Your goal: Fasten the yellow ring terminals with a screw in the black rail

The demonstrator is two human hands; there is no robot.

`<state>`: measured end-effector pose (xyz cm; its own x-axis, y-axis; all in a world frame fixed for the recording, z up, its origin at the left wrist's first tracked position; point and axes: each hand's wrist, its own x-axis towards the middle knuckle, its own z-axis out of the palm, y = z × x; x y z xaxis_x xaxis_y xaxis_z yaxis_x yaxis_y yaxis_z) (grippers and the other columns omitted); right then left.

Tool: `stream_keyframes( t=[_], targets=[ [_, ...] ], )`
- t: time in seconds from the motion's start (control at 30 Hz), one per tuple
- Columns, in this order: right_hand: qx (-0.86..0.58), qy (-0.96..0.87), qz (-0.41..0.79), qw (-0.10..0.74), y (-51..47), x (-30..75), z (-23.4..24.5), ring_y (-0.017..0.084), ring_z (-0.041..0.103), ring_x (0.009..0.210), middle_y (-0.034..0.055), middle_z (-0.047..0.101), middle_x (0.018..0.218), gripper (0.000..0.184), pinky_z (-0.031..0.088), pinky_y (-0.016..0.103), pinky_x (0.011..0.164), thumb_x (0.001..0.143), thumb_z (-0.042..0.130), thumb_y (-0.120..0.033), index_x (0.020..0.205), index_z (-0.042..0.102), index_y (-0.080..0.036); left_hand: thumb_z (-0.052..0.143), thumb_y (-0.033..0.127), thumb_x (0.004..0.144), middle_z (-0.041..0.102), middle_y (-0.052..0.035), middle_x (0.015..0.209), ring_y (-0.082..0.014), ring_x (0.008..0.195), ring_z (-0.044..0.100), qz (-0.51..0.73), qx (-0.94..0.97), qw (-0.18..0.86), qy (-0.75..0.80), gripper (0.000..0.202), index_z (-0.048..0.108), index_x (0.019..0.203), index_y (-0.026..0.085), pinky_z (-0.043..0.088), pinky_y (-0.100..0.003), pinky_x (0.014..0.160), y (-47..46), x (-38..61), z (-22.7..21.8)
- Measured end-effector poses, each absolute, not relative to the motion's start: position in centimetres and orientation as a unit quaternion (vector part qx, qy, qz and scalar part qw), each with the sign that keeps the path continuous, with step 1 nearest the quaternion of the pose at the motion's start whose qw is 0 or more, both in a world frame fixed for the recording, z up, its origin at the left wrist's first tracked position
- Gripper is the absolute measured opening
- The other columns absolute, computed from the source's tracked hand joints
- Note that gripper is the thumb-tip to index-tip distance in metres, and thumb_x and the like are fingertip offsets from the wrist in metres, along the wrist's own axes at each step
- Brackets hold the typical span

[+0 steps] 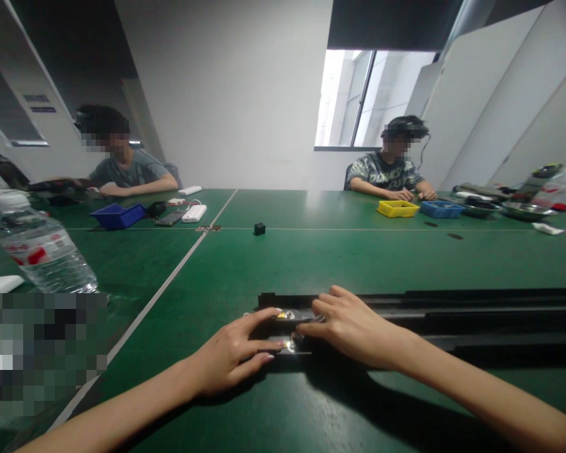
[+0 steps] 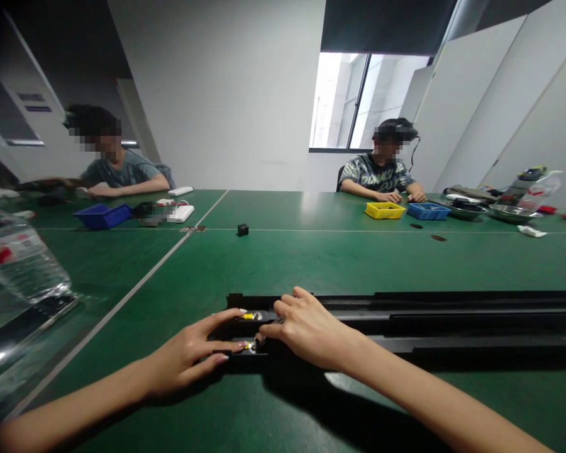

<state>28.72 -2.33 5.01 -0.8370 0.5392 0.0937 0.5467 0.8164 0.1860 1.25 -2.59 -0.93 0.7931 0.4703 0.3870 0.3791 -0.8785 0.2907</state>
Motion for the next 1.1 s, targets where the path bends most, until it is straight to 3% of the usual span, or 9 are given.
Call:
stream_keyframes(
  t=[1.1],
  targets=[
    [-0.299, -0.948, -0.109, -0.003, -2.69, 28.61, 4.71, 0.019, 0.056, 0.071, 0.0024, 0.062, 0.081, 0.027, 0.028, 0.029, 0.062, 0.094, 0.056, -0.019, 0.117, 0.062, -0.03, 0.042, 0.027, 0.103, 0.039, -0.0114, 0.149, -0.0297, 0.13, 0.047, 0.236, 0.941, 0.099, 0.22, 0.032, 0.064, 0.126, 0.023, 0.043, -0.046, 0.106, -2.58, 1.35, -0.82]
  ],
)
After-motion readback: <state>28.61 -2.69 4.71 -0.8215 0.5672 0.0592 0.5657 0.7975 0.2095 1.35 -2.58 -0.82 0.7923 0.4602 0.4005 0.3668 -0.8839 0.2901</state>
